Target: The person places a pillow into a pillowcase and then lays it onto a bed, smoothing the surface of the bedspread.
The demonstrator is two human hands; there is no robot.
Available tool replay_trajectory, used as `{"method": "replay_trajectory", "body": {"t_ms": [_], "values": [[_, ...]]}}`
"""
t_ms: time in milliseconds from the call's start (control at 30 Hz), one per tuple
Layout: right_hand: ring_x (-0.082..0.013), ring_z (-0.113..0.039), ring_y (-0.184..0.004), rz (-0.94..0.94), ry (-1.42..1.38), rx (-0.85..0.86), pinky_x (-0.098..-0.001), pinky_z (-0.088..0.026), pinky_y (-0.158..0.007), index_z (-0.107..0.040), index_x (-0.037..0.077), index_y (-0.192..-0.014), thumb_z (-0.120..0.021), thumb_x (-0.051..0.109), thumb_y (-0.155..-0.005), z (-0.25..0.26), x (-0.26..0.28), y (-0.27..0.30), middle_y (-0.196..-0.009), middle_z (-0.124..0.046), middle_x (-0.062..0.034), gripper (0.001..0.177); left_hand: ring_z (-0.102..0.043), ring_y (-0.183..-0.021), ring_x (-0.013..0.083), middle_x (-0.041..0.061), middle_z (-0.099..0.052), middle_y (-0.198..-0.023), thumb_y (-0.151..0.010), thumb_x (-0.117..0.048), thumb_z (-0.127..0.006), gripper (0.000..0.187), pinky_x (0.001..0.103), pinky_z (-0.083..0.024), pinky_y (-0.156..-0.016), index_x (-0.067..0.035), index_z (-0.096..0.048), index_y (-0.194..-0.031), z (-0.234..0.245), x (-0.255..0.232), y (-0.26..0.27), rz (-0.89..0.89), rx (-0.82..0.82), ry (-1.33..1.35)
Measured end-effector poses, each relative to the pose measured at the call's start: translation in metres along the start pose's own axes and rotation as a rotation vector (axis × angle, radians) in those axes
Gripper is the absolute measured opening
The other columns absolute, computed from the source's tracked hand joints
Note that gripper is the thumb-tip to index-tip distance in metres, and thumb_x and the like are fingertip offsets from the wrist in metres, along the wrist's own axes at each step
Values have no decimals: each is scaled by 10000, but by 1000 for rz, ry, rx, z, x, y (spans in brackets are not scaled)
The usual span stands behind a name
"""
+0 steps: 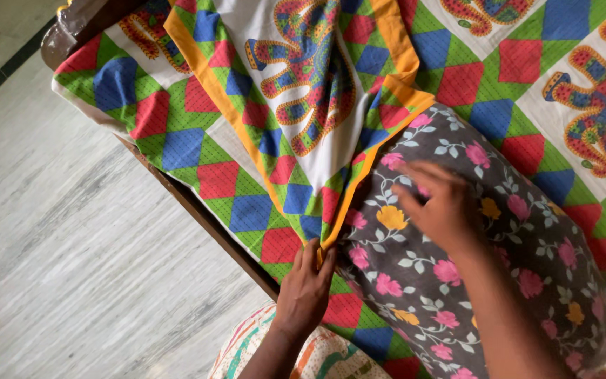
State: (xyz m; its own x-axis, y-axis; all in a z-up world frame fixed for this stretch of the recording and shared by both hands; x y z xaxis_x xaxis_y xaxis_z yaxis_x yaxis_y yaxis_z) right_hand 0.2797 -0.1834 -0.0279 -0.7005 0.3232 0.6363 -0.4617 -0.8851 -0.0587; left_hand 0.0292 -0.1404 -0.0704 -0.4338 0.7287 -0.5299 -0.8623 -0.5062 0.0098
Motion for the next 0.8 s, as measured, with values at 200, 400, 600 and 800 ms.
{"method": "replay_trajectory", "body": {"t_ms": [200, 400, 600, 800], "values": [[-410, -630, -1273, -16, 250, -202, -450, -499, -1085, -640, 22, -1413, -858, 325, -870, 22, -98, -25, -1396, -649, -227, 658, -638, -996, 367, 188, -671, -1074, -921, -179, -647, 397, 483, -537, -833, 38, -534, -1234, 25, -19, -30, 24, -149, 238], [-408, -601, -1268, -645, 22, 215, -487, -452, -1069, -351, -48, -1543, -859, 770, -510, 5, -202, -44, -1384, -574, -307, 1412, -697, -823, 397, 201, -723, -871, -1032, -457, -538, 454, 513, -518, -713, -116, -529, -1330, 10, -3, -79, 555, 416, 176], [-420, -633, -1218, -728, 157, 249, -519, -489, -1046, -519, 33, -1440, -857, 773, -459, 3, -166, -28, -1261, -680, -253, 1274, -633, -883, 395, 159, -642, -766, -897, -427, -702, 306, 515, -505, -775, -152, -738, -765, 32, -4, -106, 171, 11, -9], [-445, -621, -1063, -240, 347, -219, -542, -513, -877, -596, 49, -1239, -897, 677, -593, 0, -100, -4, -1134, -655, -224, 950, -608, -1083, 392, 184, -592, -1205, -948, -396, -659, 433, 472, -501, -916, -55, -606, -1210, -14, 28, -146, 356, 15, 327]]}}
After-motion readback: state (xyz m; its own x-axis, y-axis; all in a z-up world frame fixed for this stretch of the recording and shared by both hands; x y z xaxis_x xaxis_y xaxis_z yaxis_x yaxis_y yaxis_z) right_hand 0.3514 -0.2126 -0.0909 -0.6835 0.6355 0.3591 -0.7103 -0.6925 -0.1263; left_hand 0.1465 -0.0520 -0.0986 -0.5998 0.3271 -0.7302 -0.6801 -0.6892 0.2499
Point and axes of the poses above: each hand's wrist, its own y-axis away from the middle knuckle, its own z-axis out of the back of the hand, x = y × z, the point moved 5 cm from there along -y, towards the middle knuckle
